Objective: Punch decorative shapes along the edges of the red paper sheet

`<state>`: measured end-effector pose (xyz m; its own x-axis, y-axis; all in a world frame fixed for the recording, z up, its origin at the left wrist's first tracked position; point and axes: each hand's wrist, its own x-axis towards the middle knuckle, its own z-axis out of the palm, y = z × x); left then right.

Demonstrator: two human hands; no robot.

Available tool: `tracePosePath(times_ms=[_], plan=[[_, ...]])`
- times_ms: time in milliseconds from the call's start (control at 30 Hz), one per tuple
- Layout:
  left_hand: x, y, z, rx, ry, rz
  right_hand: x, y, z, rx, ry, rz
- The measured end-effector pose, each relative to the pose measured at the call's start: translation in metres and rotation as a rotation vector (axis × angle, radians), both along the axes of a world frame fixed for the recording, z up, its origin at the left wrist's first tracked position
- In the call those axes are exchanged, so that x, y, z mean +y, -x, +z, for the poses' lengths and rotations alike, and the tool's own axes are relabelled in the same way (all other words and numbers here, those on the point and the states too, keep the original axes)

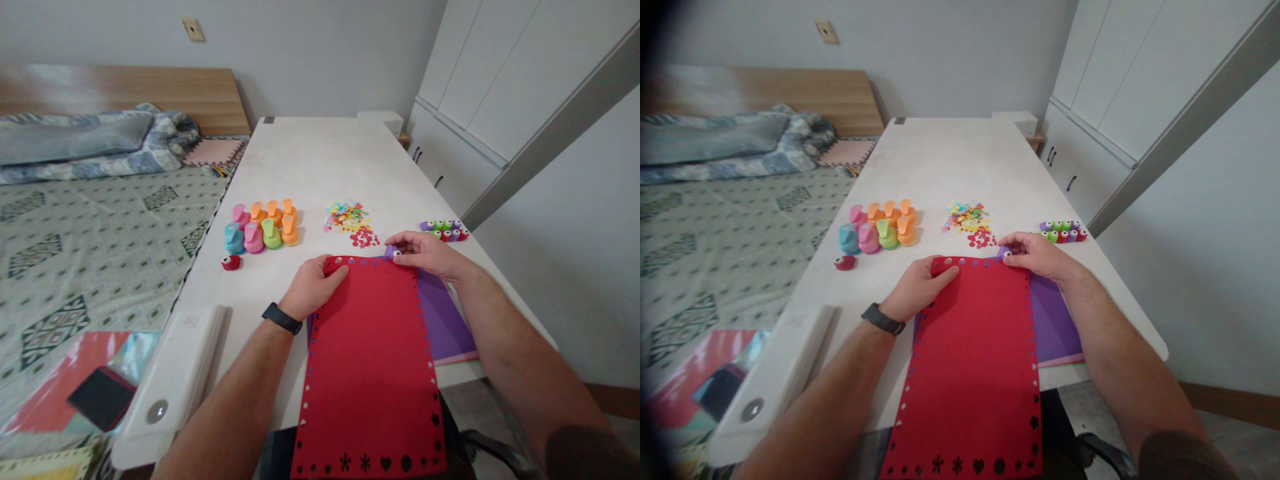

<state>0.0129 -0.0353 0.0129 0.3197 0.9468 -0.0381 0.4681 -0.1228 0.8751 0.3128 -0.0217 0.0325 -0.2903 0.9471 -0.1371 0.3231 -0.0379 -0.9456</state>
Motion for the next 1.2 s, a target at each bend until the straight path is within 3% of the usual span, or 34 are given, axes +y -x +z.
tracePosePath(times_ms=[567,1200], plan=[[0.0003,-0.0002,-0.0021,0.035,-0.035,0.011,-0.0019,0.0012,0.0028,0.048,0.016,-0.023],[-0.0008,-0.0004,-0.0008,-0.052,0.041,0.025,-0.0002,-0.0004,-0.0032,-0.028,-0.029,-0.023]])
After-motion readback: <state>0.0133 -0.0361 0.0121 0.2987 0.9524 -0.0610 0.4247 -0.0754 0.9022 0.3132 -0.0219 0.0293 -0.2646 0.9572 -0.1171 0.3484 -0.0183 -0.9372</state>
